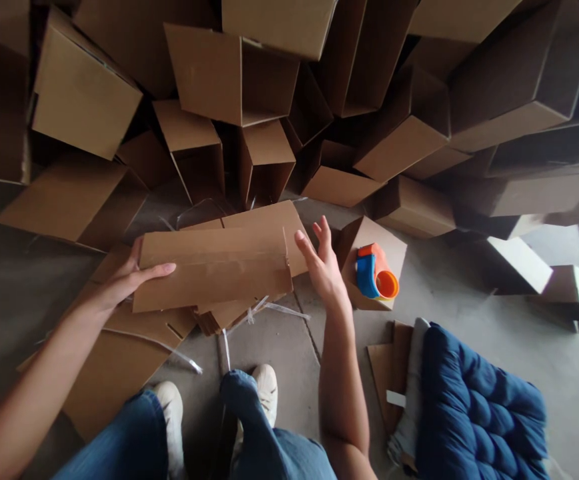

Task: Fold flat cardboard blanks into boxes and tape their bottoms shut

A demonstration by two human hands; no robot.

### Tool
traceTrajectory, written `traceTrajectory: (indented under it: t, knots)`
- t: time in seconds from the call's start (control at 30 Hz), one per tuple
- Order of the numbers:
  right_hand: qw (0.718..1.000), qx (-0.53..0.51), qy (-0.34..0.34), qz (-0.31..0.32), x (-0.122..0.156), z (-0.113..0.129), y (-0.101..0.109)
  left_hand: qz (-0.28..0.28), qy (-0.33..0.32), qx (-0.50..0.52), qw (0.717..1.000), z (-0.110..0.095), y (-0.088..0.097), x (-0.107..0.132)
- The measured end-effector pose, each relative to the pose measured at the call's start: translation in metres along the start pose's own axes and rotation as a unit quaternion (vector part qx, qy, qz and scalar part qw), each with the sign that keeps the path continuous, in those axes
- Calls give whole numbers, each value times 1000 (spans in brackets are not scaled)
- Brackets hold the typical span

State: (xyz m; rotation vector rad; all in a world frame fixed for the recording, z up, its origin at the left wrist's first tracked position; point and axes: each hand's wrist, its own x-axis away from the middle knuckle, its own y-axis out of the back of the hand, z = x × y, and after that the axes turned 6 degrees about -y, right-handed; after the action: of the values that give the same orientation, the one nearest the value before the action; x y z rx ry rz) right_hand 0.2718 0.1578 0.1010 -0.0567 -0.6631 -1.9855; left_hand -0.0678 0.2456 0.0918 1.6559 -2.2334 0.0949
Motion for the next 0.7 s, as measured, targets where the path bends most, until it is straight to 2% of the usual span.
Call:
traceTrajectory:
  t: [0.07,0.13,0.2,0.3,0.37,0.47,0.53,0.6,0.7]
  knots:
    - [999,7,1,35,-5,-5,0,-5,1,2,1000,3,0,0]
    - [995,11,-41,92,-10,-10,0,-9,-1,4,1000,6,0,-1]
    - [991,11,-76,114,-12,-15,0,-9,-5,9,1000,9,1,-2]
    - [995,8,-40,86,-13,-16,0,-2,-6,15,1000,13,3,-3]
    - [996,-13,-10,89,-13,-15,-3,-4,-7,19,1000,15,4,-4]
    - [993,-29,-43,102,-12,-14,-7,-8,-14,28,999,18,4,-4]
    - [996,-11,-48,71,-10,-13,-7,-8,-16,33,999,20,3,-3]
    - [999,1,-5,42,-7,-11,-6,-7,-17,38,999,21,3,-3]
    - [995,-24,47,89,-6,-9,-5,-13,-11,45,999,20,3,-2]
